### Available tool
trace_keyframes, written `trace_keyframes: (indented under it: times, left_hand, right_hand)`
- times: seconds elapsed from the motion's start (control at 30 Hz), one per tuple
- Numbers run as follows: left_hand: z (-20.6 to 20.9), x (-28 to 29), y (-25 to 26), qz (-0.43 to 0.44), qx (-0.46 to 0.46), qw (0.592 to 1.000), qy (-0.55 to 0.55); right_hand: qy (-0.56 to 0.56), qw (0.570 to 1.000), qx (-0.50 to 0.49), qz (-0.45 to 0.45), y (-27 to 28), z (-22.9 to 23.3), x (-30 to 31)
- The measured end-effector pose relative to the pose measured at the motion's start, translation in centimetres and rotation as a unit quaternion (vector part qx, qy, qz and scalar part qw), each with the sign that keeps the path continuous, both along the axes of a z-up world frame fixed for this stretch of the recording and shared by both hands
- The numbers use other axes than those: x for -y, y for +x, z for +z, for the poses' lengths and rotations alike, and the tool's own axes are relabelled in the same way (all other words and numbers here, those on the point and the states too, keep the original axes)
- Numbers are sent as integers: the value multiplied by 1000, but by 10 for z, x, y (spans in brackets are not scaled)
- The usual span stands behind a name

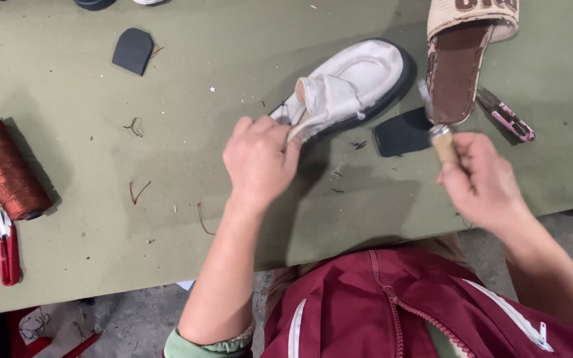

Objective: The person uses a stitching awl to puncture holes along the seam of a white shoe and then threads a needle with black thread through these holes to sew the sole to the upper. The person repeatedly pushes the awl into the shoe and pulls the thread tight to secure the stitching.

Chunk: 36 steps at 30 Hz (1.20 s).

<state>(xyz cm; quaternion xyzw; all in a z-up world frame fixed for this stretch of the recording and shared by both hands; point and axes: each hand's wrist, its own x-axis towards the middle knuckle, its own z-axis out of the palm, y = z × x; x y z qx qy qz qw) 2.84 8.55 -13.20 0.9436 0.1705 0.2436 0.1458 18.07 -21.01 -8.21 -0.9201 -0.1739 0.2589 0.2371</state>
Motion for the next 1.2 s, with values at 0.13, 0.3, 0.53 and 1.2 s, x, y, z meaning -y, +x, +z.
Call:
trace_keyframes:
  times: [0.13, 0.3, 0.53, 1.2]
  left_hand:
    - [8, -20, 4, -13, -45, 993, -112]
    - [3, -30, 4, 9, 27, 969, -247]
    - [9, -31, 7, 25, 22, 964, -265]
    - [-4, -40, 9, 27, 62, 952, -299]
  right_hand:
    - [50, 995, -31, 85, -24, -3, -3]
    - [78, 987, -7, 137, -51, -8, -15]
    - [136, 973, 47, 180, -53, -10, -51]
    - [214, 952, 111, 190, -51, -1, -74]
